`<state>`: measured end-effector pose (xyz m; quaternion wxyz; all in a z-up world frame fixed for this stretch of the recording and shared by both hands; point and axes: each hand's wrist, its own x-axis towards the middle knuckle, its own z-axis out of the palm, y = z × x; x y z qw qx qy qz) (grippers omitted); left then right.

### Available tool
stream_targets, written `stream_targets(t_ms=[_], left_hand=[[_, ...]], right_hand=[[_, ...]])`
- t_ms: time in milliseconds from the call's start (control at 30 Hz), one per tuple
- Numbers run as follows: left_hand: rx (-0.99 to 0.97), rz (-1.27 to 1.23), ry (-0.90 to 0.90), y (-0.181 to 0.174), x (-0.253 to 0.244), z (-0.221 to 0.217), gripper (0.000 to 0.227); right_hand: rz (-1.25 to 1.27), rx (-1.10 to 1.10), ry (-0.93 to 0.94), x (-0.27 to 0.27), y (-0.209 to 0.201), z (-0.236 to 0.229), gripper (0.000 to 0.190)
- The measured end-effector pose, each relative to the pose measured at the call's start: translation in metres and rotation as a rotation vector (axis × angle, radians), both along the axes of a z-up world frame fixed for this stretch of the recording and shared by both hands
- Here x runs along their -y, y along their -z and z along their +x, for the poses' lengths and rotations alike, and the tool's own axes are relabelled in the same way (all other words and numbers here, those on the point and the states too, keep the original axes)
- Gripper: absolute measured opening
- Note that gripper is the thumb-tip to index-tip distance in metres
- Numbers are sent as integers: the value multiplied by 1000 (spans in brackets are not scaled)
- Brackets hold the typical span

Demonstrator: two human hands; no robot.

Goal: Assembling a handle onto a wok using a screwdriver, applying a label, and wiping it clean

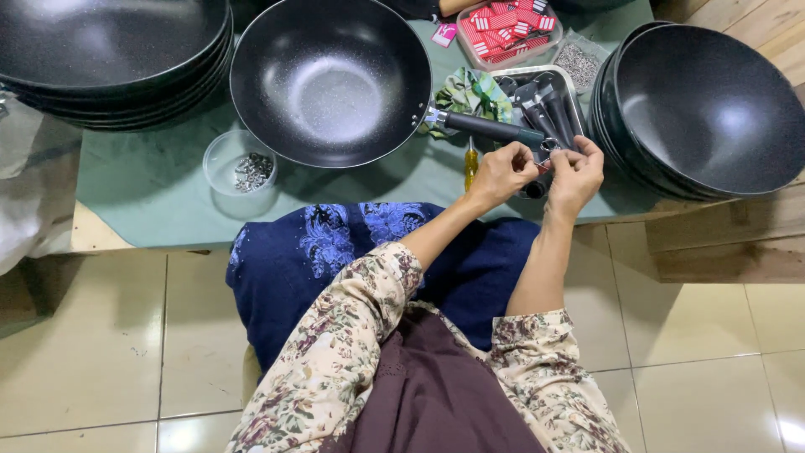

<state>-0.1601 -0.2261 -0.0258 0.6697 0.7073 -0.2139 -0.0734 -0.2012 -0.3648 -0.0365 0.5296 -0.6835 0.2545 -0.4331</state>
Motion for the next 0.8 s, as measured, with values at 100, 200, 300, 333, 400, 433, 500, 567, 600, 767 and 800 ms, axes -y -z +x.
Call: stream_targets(t_ms=[100,200,300,333,400,433,500,567,600,767,800], left_hand=[[5,19,-3,5,1,-1,11],[-13,9,4,5,0,-3,11],[-3,18,10,2,-2,-4,12],[-4,16,10,6,1,-2,12],[32,21,8,15,8,2,11],[32,20,9,18,11,3,11],[47,30,17,23,16,4,12],[60,40,16,18,13,3,12],[73,51,13,15,12,3,12],[91,72,25,20,16,5,13],[105,80,23,23,18,6,13]], right_hand=[[-117,-172,24,2,2,0,47],[-241,-312,65,7,5,3,50],[-359,-364,122,6,-3,1,51],[-360,-365,122,6,-3,2,51],[-388,-374,174,6,-4,5,49],[-389,-374,175,6,-3,6,49],[-415,-412,210,8,-1,8,50],[-407,-427,221,16,7,10,48],[-399,-441,231,20,10,11,47],[-368,-505,255,33,26,18,42],[-363,-520,257,38,31,20,40]])
